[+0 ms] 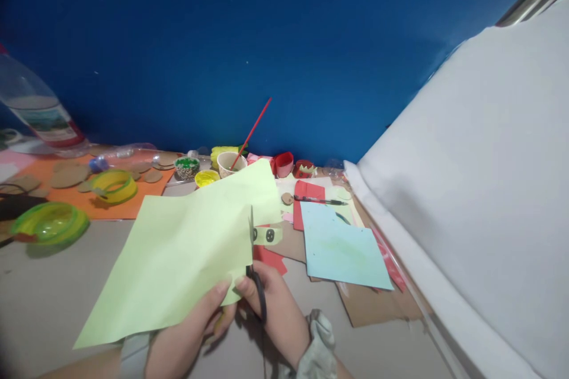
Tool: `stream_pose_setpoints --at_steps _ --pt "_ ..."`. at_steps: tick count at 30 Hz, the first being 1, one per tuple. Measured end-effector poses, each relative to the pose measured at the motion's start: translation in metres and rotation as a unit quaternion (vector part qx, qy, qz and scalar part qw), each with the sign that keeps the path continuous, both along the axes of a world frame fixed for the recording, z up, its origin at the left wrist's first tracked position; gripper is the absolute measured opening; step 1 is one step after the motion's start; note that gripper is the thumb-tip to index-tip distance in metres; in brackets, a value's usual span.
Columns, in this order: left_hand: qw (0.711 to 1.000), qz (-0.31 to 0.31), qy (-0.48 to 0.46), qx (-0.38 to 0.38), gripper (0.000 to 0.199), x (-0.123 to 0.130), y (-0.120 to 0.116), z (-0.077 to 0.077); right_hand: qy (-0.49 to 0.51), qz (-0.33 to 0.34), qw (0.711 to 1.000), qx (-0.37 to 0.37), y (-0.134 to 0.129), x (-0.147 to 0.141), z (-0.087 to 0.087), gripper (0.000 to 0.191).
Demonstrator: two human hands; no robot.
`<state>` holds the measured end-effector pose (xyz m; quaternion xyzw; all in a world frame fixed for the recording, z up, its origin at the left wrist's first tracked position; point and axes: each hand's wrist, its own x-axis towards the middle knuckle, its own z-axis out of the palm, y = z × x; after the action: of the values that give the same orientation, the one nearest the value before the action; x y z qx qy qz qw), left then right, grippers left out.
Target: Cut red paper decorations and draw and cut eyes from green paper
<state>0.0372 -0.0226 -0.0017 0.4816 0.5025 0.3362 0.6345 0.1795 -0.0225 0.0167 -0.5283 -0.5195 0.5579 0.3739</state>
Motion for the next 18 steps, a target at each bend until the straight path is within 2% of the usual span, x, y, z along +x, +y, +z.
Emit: stream_pose_setpoints --at_steps 3,13,15,18 --pt "0.999 -0.033 0.016 0.02 0.055 0.001 0.0 0.002 0.007 0.008 1.0 -0.008 0.001 -0.001 0.001 0.045" --pt "1.0 -0.004 -0.003 0.008 0.058 0.003 -0.001 0.004 0.026 0.02 0.999 -0.031 0.002 -0.003 -0.007 0.041" --pt "0.999 0.011 -0.027 -0.017 0.058 0.003 -0.001 0.002 0.018 0.035 0.999 -0.02 0.003 -0.001 -0.003 0.038" --pt "0.994 0.073 -0.054 -0.056 0.055 0.003 0.001 0.002 -0.009 0.067 0.998 0.007 0.003 0.004 0.004 0.033"
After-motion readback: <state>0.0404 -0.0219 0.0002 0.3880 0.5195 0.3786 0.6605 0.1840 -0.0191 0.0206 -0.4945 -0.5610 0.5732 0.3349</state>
